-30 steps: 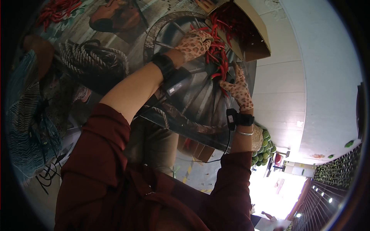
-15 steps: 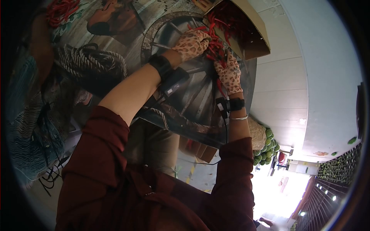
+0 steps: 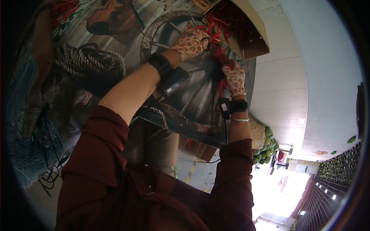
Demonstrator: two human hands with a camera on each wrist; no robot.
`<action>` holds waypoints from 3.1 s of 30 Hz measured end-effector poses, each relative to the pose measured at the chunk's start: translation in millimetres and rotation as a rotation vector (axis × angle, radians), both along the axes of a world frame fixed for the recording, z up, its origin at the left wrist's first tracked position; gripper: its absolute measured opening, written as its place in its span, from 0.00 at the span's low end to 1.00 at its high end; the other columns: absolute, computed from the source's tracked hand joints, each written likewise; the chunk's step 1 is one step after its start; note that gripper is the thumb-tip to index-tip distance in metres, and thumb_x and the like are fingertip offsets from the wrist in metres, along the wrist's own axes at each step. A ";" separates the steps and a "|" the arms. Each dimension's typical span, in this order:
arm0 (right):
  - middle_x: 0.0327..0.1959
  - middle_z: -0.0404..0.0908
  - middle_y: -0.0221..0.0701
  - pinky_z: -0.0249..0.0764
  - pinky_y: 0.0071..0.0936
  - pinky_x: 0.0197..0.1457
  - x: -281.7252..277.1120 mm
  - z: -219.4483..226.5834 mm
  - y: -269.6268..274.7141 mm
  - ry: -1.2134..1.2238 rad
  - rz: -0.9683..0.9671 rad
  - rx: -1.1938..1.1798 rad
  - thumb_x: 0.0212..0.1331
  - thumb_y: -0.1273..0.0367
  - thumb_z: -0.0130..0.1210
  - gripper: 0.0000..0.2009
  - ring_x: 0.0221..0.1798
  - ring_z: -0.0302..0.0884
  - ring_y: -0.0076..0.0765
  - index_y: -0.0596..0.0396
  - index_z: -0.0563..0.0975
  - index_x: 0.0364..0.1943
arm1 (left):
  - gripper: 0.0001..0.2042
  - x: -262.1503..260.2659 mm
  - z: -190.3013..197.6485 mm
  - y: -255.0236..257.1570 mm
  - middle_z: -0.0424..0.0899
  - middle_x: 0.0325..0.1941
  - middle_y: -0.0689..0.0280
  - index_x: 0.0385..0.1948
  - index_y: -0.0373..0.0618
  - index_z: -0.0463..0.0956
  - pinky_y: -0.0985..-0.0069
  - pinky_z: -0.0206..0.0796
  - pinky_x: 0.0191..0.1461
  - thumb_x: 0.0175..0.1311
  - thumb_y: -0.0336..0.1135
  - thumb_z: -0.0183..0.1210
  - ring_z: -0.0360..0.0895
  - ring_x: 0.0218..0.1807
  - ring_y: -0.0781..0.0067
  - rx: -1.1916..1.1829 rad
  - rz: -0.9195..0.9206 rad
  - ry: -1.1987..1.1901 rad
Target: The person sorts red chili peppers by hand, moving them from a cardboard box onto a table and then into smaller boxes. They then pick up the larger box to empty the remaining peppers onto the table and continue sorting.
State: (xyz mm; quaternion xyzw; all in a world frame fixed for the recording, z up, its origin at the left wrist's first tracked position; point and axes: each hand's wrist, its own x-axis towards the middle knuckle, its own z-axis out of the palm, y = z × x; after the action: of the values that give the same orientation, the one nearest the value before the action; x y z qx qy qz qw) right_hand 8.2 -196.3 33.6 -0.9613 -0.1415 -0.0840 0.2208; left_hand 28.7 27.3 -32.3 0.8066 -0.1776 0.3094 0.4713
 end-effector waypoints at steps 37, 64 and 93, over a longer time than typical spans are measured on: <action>0.28 0.76 0.29 0.69 0.20 0.29 -61.8 33.9 -70.7 0.094 -0.309 0.573 0.54 0.67 0.58 0.17 0.26 0.72 0.23 0.59 0.75 0.46 | 0.17 22.0 -30.1 -0.6 0.72 0.57 0.62 0.55 0.48 0.68 0.67 0.58 0.64 0.67 0.35 0.39 0.67 0.60 0.61 0.100 -0.157 0.142; 0.28 0.78 0.33 0.71 0.23 0.39 -11.2 28.6 -59.3 0.247 -0.153 0.480 0.50 0.67 0.58 0.16 0.33 0.75 0.26 0.62 0.78 0.41 | 0.14 4.7 -7.8 2.5 0.78 0.47 0.60 0.45 0.44 0.75 0.67 0.63 0.57 0.63 0.35 0.44 0.74 0.51 0.60 0.308 0.058 -0.080; 0.39 0.80 0.46 0.73 0.35 0.48 -106.5 28.1 -42.0 0.115 -0.057 -0.139 0.47 0.66 0.55 0.20 0.43 0.78 0.50 0.59 0.74 0.46 | 0.13 0.4 -2.0 0.0 0.80 0.44 0.61 0.43 0.47 0.76 0.68 0.66 0.54 0.65 0.36 0.43 0.76 0.48 0.60 0.054 0.000 0.053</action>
State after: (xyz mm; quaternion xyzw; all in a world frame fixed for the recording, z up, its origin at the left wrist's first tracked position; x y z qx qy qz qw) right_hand -98.3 -238.3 61.7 -0.9813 -0.1064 -0.0247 0.1586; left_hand 29.1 27.2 -34.3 0.8270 -0.1734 0.2832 0.4537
